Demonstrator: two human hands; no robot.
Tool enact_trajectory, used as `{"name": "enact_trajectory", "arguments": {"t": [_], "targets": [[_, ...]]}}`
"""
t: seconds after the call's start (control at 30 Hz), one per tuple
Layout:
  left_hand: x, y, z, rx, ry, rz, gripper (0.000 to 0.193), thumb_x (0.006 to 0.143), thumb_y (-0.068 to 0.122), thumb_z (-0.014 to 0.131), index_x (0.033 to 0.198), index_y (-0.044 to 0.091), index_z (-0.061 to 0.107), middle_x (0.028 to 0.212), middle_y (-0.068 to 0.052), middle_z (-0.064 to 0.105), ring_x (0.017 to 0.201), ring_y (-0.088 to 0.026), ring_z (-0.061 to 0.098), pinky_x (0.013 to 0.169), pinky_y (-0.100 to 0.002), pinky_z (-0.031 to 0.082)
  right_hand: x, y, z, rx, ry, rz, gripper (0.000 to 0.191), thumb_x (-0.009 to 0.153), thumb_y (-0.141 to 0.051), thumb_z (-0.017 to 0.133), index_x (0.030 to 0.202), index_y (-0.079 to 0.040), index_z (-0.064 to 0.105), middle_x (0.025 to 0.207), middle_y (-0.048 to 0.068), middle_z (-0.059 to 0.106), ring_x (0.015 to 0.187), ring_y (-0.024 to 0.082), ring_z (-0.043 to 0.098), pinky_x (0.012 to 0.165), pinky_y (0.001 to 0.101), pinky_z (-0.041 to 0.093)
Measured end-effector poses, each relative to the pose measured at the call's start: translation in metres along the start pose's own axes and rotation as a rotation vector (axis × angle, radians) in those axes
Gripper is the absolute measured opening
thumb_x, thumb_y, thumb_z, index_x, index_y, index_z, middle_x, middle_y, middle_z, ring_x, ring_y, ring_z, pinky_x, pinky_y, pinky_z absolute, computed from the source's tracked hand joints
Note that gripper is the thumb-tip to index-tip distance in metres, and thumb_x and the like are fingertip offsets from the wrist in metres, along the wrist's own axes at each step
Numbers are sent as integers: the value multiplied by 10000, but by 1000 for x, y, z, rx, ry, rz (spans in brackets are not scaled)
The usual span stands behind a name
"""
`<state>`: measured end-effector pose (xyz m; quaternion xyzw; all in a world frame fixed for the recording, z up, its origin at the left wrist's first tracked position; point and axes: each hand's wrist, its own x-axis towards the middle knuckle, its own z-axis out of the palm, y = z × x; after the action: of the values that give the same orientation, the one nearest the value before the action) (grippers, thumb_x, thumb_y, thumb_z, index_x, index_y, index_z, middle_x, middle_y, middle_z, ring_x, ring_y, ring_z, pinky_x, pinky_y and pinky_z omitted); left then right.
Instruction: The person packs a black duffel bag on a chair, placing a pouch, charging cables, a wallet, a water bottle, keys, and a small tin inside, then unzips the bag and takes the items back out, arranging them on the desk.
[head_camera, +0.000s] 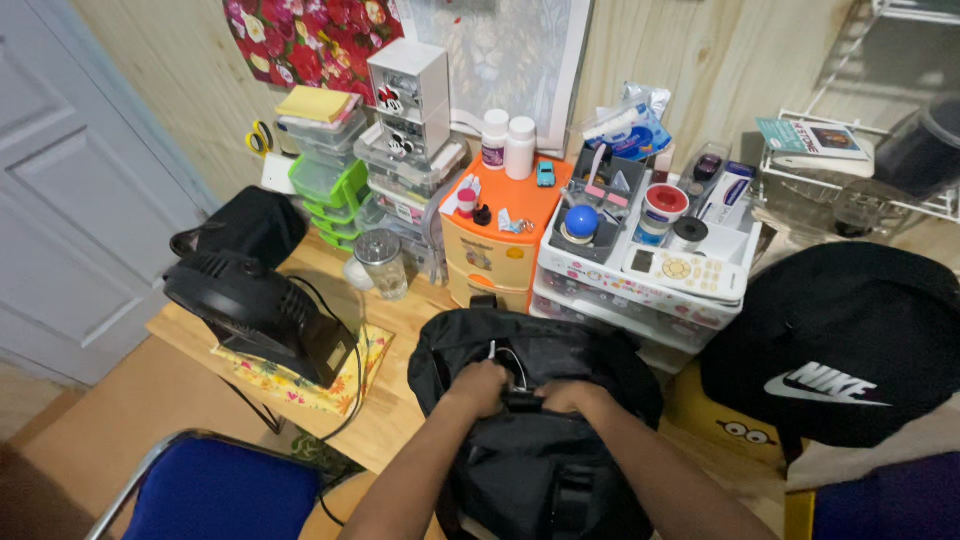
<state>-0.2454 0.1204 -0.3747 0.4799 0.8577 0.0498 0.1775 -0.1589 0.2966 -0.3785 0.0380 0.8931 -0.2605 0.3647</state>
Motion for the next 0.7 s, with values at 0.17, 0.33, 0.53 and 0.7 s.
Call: {"name": "enact_trajectory", "arguments": {"t": [0.17,0.33,0.53,0.7], "targets": [[-9,14,1,5,221,155,434,732,75,772,1152,144,693,1233,-165,612,1009,-394,686,848,-500,562,1,17,11,123,333,13,600,810,-418,833,1310,-128,671,1332,141,656,1246,313,610,1072,395,471],[-4,21,4,67,284,224,552,678,146,836,1200,113,660,1185,-151,648,1038,-385,683,885,-541,537,-10,8,19,95,614,-33,433,835,-324,836,1192,-98,741,1137,194,721,1089,365,687,940,434,537],[16,28,3,-122,95,139,561,732,300,864,1243,163,678,1189,-151,701,1099,-396,670,922,-560,528,-35,0,18,388,739,87,347,734,-218,839,1002,-29,726,887,205,766,831,343,794,753,431,612],[22,24,-16,-301,260,23,630,696,304,898,1261,146,670,1167,-197,699,1128,-412,647,972,-502,510,-32,30,5,53,469,84,505,670,-378,874,989,8,802,991,209,792,948,301,783,851,378,604]]}}
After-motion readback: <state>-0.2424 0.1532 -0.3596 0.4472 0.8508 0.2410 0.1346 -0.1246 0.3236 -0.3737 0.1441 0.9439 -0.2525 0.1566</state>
